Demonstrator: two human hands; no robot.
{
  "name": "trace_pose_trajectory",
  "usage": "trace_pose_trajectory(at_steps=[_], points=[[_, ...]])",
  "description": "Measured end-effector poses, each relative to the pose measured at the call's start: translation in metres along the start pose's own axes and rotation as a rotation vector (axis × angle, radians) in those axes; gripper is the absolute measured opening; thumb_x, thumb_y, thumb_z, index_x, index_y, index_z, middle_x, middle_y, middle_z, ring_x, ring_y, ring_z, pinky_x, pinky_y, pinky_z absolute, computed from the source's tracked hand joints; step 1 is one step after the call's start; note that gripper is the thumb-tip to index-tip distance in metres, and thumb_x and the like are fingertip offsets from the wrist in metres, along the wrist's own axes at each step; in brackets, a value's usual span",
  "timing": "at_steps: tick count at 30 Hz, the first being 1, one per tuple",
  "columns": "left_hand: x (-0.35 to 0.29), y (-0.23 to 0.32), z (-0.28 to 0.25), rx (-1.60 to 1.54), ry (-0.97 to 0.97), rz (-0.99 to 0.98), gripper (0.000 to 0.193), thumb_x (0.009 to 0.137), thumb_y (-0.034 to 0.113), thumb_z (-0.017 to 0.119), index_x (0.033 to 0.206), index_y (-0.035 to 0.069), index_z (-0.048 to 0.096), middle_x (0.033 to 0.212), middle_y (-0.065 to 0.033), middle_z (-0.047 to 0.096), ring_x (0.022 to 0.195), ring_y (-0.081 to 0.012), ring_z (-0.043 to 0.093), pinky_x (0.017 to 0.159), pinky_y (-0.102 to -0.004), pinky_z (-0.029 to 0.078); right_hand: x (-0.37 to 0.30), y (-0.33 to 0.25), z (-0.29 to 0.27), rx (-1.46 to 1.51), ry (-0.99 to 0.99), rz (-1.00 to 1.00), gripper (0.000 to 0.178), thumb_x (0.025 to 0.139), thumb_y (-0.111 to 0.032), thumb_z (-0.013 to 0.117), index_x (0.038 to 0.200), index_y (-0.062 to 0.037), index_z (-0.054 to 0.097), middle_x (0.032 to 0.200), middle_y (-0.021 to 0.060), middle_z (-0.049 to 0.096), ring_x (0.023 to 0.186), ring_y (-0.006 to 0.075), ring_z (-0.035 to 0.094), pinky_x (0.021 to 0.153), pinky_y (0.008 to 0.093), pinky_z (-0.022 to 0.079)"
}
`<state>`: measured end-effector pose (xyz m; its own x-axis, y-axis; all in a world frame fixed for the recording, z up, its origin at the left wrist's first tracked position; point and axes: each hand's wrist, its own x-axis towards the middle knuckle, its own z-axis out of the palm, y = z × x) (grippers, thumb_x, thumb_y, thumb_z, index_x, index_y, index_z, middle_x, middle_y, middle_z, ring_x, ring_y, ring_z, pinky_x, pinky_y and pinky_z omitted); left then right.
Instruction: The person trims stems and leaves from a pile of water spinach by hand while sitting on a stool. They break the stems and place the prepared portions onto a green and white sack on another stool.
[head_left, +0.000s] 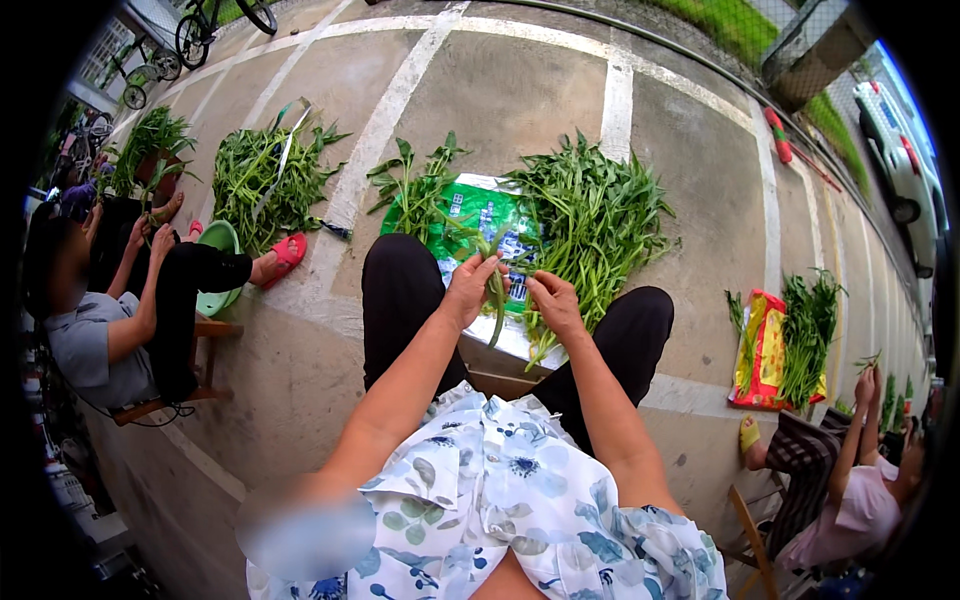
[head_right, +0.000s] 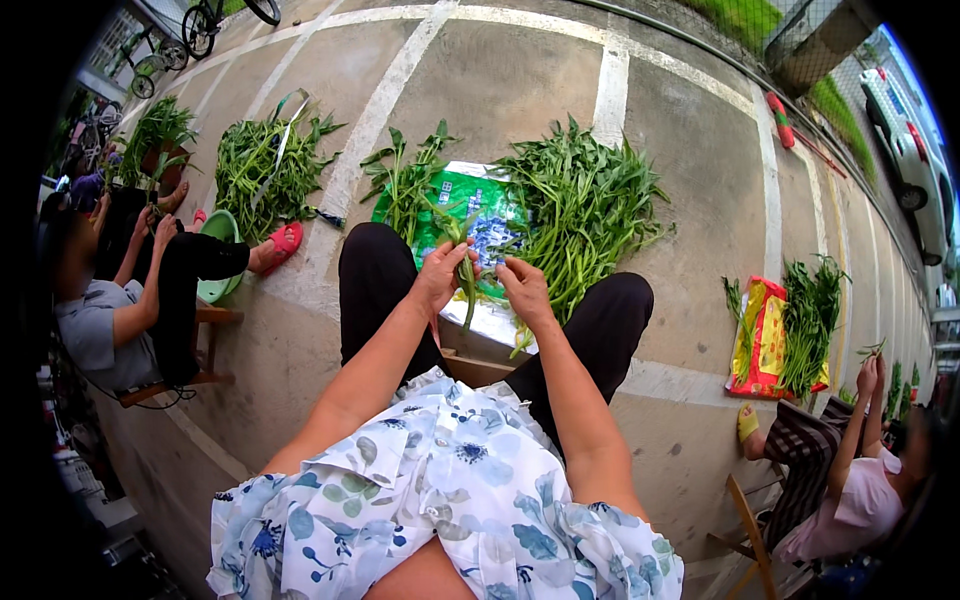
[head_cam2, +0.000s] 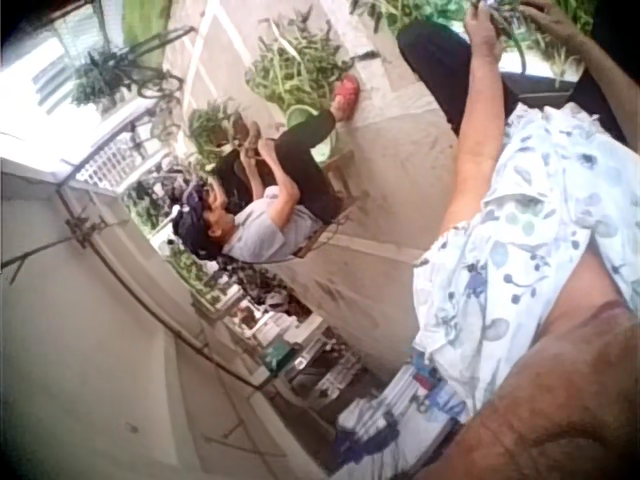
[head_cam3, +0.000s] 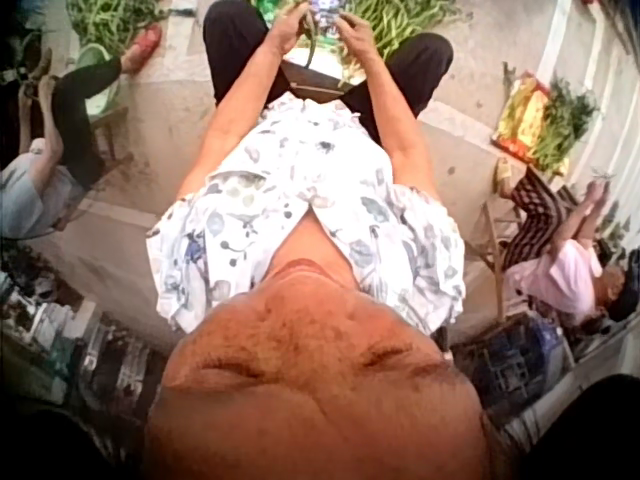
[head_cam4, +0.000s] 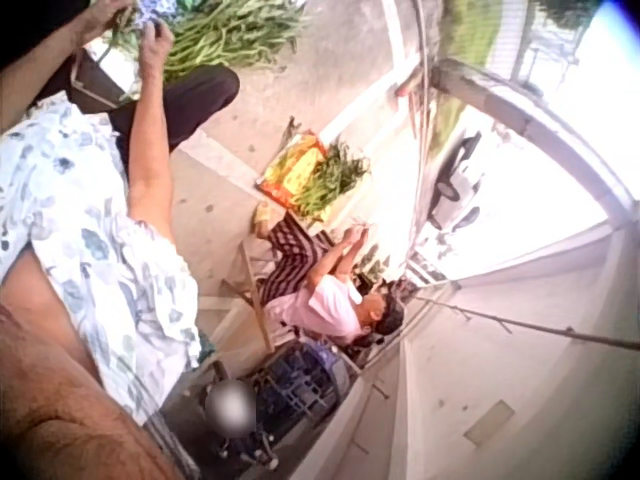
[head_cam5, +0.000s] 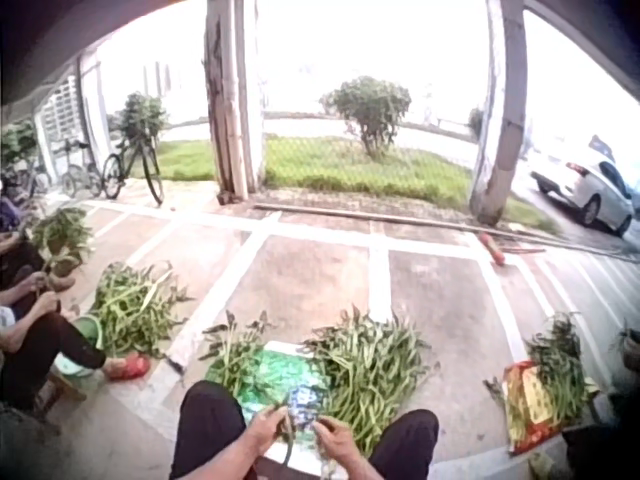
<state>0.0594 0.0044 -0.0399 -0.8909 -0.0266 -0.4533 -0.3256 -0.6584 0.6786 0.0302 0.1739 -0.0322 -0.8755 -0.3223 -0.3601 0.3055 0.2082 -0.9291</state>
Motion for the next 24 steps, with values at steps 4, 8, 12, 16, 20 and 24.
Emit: trace_pose_trajectory(at_steps=[4, 8, 12, 16, 20, 24], points=[[0.003, -0.001, -0.003, 0.080, -0.027, -0.006, 0.024, 0.087, 0.020, 0.052, 0.104, 0.005, 0.053, 0.083, -0.0024, 0.056, 0.070, -0.0107, 0.055, 0.062, -0.0259, 0.047, -0.003, -0.020, 0.017, 0.108, -0.113, 0.008, 0.033, 0.082, -0.022, 0.058, 0.106, 0.0008, 0.055, 0.081, 0.0009, 0.058, 0.075, 0.0071, 0.053, 0.061, 0.0209, 0.043], [0.007, -0.007, -0.007, 0.106, -0.023, 0.003, 0.021, 0.085, 0.022, 0.055, 0.100, 0.007, 0.057, 0.087, 0.0000, 0.058, 0.076, -0.0092, 0.054, 0.063, -0.0256, 0.046, 0.002, -0.009, 0.033, -0.011, -0.107, -0.149, 0.029, 0.082, -0.015, 0.059, 0.105, 0.0023, 0.056, 0.081, 0.0016, 0.059, 0.074, 0.0078, 0.052, 0.064, 0.0226, 0.043], [0.003, -0.004, 0.000, 0.113, -0.019, -0.023, 0.022, 0.085, 0.023, 0.054, 0.100, 0.007, 0.057, 0.092, -0.0006, 0.059, 0.082, -0.0099, 0.054, 0.068, -0.0279, 0.046, 0.007, 0.001, 0.030, -0.058, -0.071, -0.189, 0.023, 0.083, -0.012, 0.057, 0.098, 0.0044, 0.059, 0.075, 0.0015, 0.059, 0.069, 0.0082, 0.052, 0.063, 0.0218, 0.042], [-0.001, 0.003, 0.012, 0.040, -0.016, -0.034, 0.020, 0.087, 0.020, 0.050, 0.100, 0.006, 0.057, 0.090, -0.0017, 0.060, 0.079, -0.0105, 0.057, 0.068, -0.0266, 0.047, 0.011, -0.002, 0.022, -0.028, -0.074, -0.150, 0.026, 0.085, -0.019, 0.054, 0.103, -0.0006, 0.059, 0.074, -0.0010, 0.058, 0.061, 0.0051, 0.051, 0.052, 0.0208, 0.043], [0.000, 0.003, 0.008, -0.006, -0.025, -0.013, 0.021, 0.088, 0.018, 0.048, 0.105, 0.007, 0.054, 0.095, -0.0026, 0.060, 0.083, -0.0116, 0.057, 0.071, -0.0282, 0.048, 0.004, -0.015, 0.028, 0.149, -0.047, -0.045, 0.027, 0.085, -0.021, 0.054, 0.102, -0.0006, 0.057, 0.072, 0.0002, 0.056, 0.061, 0.0066, 0.052, 0.053, 0.0221, 0.044], [0.011, -0.009, -0.006, 0.166, -0.013, 0.072, 0.019, 0.086, 0.016, 0.050, 0.101, 0.005, 0.055, 0.087, -0.0018, 0.060, 0.075, -0.0090, 0.056, 0.067, -0.0258, 0.047, 0.009, -0.007, 0.030, 0.139, 0.020, 0.002, 0.026, 0.085, -0.022, 0.054, 0.101, -0.0024, 0.058, 0.068, -0.0014, 0.051, 0.059, 0.0063, 0.048, 0.052, 0.0208, 0.044]])
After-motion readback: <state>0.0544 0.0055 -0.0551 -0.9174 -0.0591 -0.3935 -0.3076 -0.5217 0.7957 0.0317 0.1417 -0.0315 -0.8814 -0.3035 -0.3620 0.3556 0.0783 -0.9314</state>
